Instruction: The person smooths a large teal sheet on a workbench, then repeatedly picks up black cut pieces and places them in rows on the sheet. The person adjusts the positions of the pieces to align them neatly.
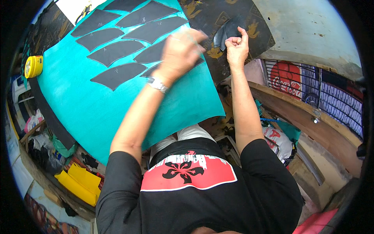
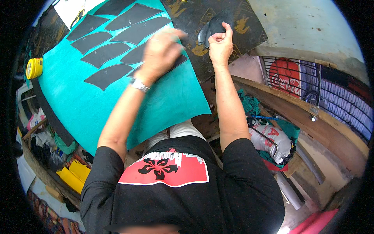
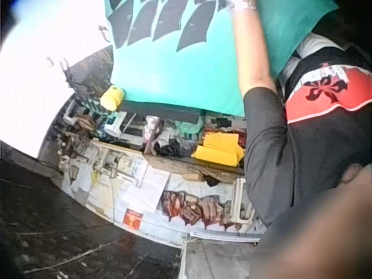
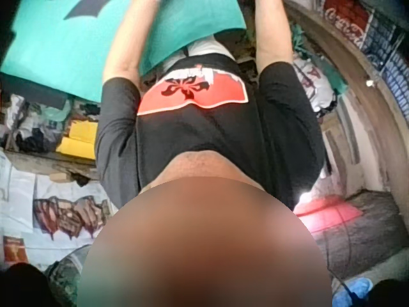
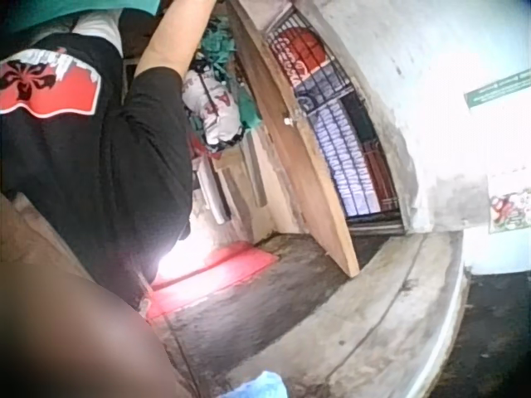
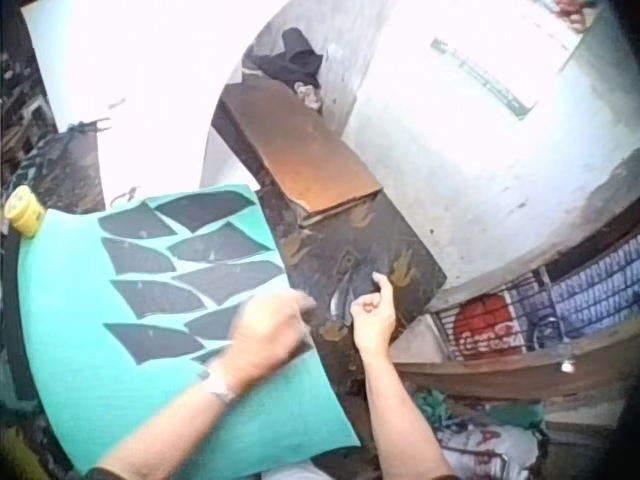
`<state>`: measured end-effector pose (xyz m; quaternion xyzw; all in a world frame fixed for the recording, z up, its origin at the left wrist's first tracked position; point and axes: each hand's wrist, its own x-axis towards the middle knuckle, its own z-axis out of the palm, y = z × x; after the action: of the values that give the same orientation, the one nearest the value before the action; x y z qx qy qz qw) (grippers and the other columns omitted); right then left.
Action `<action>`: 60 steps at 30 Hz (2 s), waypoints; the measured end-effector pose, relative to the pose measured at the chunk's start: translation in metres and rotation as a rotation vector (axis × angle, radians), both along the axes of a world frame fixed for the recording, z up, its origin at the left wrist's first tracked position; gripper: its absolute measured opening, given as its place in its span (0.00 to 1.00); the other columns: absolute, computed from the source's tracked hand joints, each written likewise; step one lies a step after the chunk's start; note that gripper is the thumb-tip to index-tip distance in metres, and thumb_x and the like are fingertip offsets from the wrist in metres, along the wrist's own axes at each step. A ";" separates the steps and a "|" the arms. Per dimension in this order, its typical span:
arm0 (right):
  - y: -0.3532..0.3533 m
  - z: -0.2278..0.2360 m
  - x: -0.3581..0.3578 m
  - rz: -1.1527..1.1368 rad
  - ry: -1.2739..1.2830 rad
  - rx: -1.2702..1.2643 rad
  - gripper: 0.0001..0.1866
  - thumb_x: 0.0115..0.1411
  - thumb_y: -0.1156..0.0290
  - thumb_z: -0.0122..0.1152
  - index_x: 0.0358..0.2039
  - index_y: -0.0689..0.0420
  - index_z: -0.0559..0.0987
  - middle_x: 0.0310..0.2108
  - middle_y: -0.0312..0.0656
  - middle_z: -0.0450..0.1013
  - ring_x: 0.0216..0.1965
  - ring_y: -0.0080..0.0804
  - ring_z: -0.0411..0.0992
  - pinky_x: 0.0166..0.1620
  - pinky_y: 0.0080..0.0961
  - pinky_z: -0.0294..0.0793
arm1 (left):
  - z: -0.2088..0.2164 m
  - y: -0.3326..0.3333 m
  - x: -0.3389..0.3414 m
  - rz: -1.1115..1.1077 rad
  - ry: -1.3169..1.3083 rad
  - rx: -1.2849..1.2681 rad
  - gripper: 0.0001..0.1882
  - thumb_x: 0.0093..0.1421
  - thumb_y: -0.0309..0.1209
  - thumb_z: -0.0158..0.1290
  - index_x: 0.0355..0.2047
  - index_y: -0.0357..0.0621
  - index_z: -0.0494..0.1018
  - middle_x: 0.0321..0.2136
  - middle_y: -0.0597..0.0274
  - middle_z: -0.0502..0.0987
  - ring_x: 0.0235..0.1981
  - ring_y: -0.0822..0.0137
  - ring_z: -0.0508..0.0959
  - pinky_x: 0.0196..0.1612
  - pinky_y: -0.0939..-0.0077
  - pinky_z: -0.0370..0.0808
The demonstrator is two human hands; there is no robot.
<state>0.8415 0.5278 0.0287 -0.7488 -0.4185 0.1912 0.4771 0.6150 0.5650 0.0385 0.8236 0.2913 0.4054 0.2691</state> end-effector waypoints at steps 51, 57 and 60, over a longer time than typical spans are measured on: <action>-0.140 0.046 -0.091 0.376 0.618 -0.256 0.37 0.53 0.86 0.63 0.63 0.55 0.63 0.32 0.39 0.73 0.32 0.20 0.73 0.33 0.19 0.74 | 0.014 -0.172 -0.069 0.496 -0.844 -1.445 0.13 0.63 0.26 0.58 0.46 0.36 0.73 0.40 0.56 0.80 0.38 0.68 0.82 0.37 0.74 0.84; -0.136 0.033 -0.081 0.344 0.472 -0.187 0.34 0.52 0.86 0.63 0.60 0.58 0.68 0.30 0.37 0.70 0.33 0.21 0.70 0.39 0.20 0.72 | 0.009 -0.168 -0.077 0.412 -0.582 -1.396 0.15 0.62 0.29 0.60 0.45 0.31 0.74 0.38 0.53 0.81 0.33 0.65 0.84 0.31 0.79 0.83; -0.132 0.027 -0.080 0.331 0.464 -0.225 0.34 0.52 0.86 0.64 0.61 0.57 0.68 0.31 0.37 0.70 0.34 0.21 0.71 0.39 0.20 0.72 | 0.008 -0.166 -0.076 0.436 -0.521 -1.401 0.15 0.62 0.29 0.60 0.45 0.29 0.74 0.39 0.51 0.81 0.34 0.64 0.84 0.31 0.80 0.83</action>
<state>0.7618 0.3963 0.0561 -0.6547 -0.3910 0.4774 0.4365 0.5394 0.3987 0.0468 0.2639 0.5620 0.3512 0.7008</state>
